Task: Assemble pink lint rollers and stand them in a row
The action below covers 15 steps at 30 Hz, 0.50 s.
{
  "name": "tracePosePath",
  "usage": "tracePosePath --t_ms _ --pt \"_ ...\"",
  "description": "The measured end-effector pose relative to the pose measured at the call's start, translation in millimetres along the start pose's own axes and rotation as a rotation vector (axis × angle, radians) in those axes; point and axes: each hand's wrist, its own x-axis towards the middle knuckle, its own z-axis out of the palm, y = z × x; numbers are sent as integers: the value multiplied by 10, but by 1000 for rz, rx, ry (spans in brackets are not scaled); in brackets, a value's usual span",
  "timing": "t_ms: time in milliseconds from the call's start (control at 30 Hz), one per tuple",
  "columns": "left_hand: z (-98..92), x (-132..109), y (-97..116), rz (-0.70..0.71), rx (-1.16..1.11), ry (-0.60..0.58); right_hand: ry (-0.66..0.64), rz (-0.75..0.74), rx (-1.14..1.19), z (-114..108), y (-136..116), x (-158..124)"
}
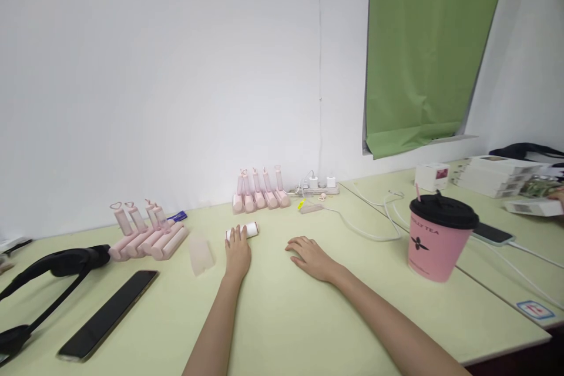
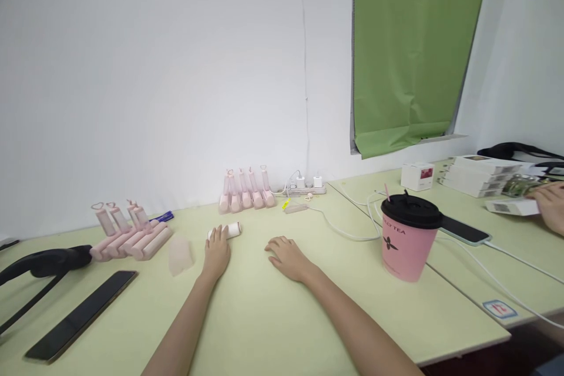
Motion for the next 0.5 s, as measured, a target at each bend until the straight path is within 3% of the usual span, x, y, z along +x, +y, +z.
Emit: tracePosePath --t_ms 367,433,500 --pt "19 -22 35 5 -5 8 -19 13 -12 -50 -71 -5" --pt "-98 -17 96 -8 -45 18 44 -25 -15 -198 -159 -26" --pt "-369 1 146 -24 -123 97 233 -72 15 -470 -233 -105"
